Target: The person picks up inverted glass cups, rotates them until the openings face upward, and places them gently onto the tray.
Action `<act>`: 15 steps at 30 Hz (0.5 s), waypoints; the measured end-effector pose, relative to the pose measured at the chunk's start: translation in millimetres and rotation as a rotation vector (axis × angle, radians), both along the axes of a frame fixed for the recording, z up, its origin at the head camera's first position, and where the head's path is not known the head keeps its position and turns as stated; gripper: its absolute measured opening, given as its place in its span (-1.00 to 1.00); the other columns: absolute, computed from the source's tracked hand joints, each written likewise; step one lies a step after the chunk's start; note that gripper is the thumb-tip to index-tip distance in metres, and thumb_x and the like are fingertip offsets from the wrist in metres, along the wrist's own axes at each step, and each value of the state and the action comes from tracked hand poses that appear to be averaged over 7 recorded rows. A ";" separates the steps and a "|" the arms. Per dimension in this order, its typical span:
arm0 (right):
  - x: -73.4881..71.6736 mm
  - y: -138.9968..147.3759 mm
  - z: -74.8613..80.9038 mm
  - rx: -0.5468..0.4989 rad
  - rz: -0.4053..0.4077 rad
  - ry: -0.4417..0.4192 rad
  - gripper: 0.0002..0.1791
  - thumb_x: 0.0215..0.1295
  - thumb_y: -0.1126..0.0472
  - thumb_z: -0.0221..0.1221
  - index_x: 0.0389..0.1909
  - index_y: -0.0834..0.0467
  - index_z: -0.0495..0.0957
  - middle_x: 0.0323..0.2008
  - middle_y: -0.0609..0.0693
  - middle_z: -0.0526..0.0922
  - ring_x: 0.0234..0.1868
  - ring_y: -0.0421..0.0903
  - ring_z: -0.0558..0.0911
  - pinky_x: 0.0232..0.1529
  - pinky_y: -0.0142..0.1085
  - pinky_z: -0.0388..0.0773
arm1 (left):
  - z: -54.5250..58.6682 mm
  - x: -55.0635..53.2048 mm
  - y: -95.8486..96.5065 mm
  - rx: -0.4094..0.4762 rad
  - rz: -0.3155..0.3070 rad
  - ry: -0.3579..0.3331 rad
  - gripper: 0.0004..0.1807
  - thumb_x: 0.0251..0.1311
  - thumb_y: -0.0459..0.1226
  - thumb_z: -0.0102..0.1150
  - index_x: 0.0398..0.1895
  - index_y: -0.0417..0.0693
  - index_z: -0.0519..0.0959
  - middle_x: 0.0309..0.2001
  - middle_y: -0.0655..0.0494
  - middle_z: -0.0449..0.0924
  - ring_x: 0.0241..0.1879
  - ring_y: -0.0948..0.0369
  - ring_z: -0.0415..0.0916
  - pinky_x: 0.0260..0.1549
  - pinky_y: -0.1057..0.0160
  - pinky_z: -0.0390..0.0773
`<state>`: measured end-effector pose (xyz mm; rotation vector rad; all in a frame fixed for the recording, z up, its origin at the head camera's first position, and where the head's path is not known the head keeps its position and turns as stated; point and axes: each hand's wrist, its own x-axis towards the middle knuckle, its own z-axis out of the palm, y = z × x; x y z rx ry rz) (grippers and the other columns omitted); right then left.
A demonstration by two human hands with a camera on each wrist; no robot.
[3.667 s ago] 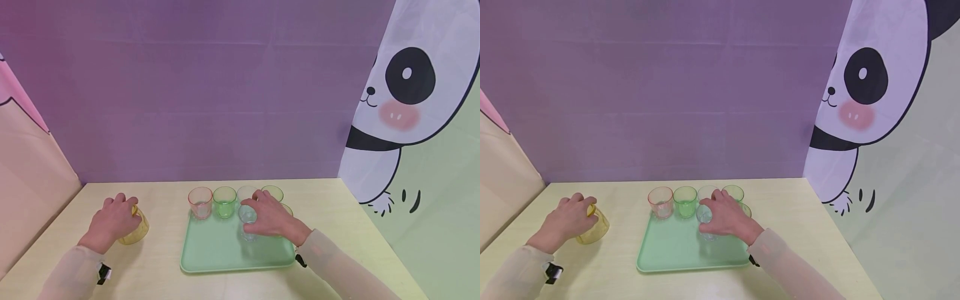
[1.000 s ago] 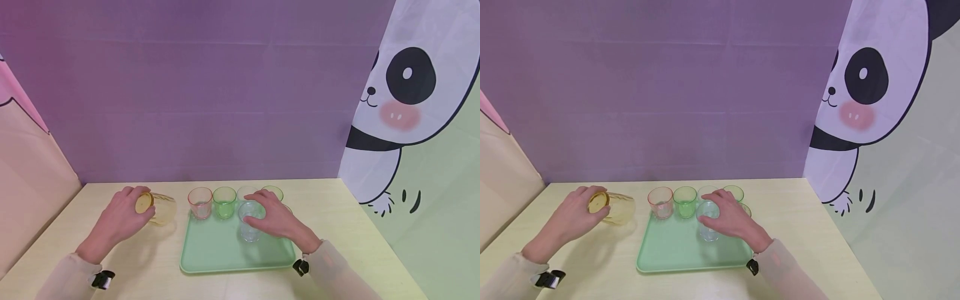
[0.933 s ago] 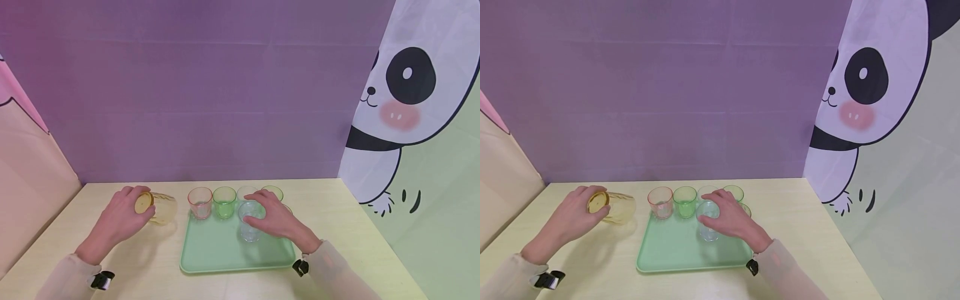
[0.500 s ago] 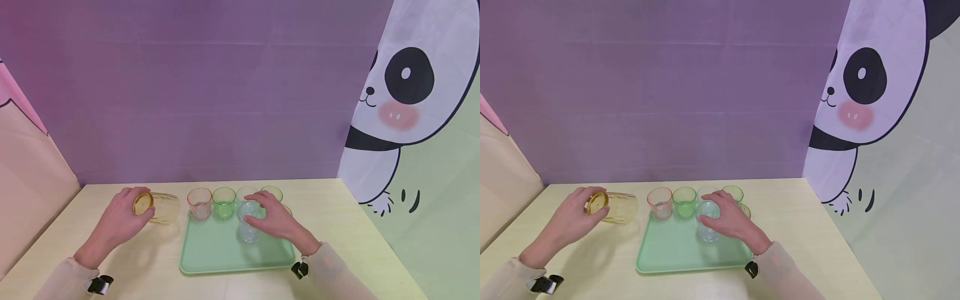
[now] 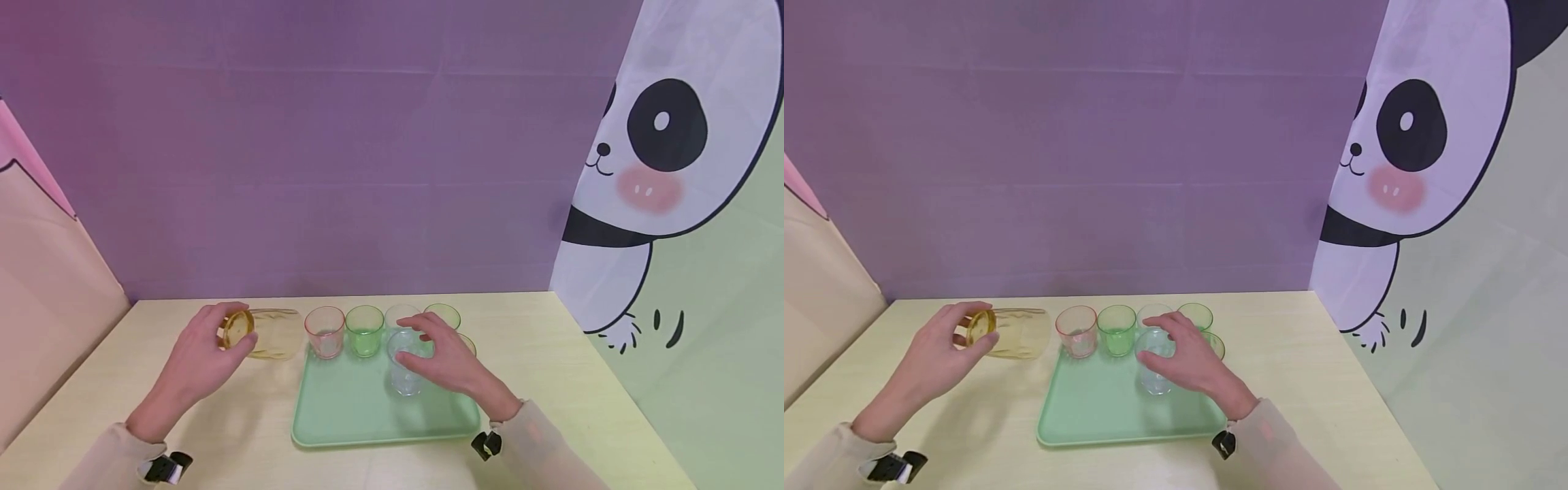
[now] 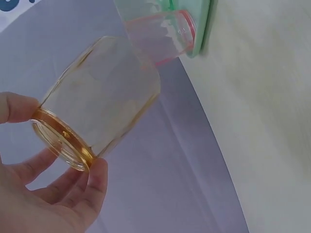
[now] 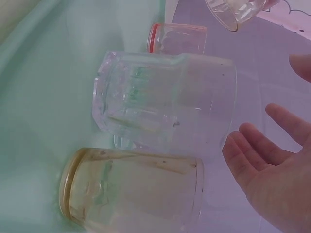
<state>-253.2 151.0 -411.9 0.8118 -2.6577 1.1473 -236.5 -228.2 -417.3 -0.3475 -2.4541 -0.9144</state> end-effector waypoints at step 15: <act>-0.9 -4.9 0.9 -0.133 0.016 -0.022 -0.44 0.24 0.15 0.35 0.28 0.11 0.54 0.18 0.03 0.53 0.20 0.19 0.54 0.23 0.03 0.51 | -2.2 8.1 9.7 0.221 -0.033 -0.087 -0.54 0.40 -0.20 0.20 0.27 -0.24 0.47 0.06 -0.13 0.55 0.01 -0.02 0.50 -0.24 0.58 0.45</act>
